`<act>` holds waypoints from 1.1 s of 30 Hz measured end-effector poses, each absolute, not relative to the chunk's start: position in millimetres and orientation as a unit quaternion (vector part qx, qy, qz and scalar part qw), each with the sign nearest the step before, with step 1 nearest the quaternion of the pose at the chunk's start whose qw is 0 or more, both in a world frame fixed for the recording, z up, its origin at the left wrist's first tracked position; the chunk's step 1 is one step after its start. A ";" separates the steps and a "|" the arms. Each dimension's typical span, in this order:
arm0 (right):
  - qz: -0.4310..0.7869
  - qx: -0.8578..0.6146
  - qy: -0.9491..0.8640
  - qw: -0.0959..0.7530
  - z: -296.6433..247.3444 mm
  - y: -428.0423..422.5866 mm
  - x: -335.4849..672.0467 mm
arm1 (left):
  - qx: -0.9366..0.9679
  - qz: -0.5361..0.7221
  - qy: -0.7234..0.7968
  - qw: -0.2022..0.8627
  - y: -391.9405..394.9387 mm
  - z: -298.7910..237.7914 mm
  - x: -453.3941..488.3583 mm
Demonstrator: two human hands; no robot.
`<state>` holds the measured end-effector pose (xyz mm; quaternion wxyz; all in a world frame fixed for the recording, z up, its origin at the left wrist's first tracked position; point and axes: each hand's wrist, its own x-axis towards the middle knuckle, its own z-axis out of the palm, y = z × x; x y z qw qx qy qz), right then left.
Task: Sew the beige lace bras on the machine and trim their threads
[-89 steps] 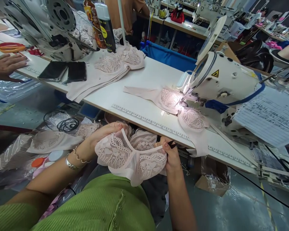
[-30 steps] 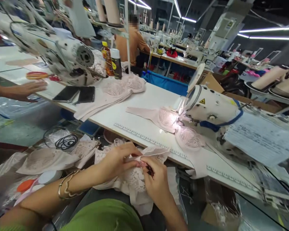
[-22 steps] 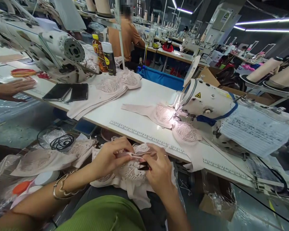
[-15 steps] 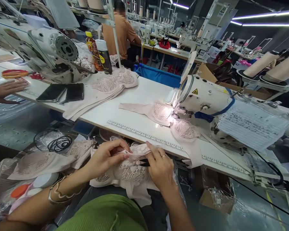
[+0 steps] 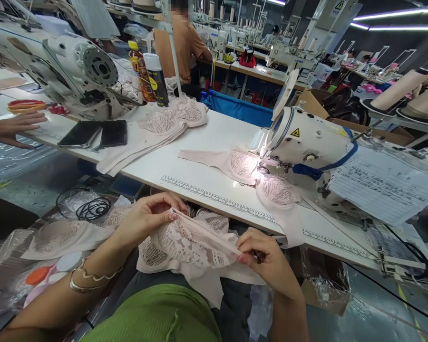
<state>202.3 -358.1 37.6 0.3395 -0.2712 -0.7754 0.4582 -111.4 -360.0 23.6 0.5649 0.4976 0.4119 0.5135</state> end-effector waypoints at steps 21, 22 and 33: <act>0.220 -0.424 -0.731 0.487 10.6 -366.4 172.8 | 0.561 0.569 0.471 0.374 -368.3 1.6 -98.4; 0.224 -0.426 -0.729 0.486 10.4 -366.3 172.7 | 0.560 0.571 0.481 0.360 -368.6 1.4 -98.3; 0.222 -0.461 -0.692 0.509 5.1 -366.5 171.9 | 0.523 0.594 0.471 0.391 -368.0 2.5 -105.2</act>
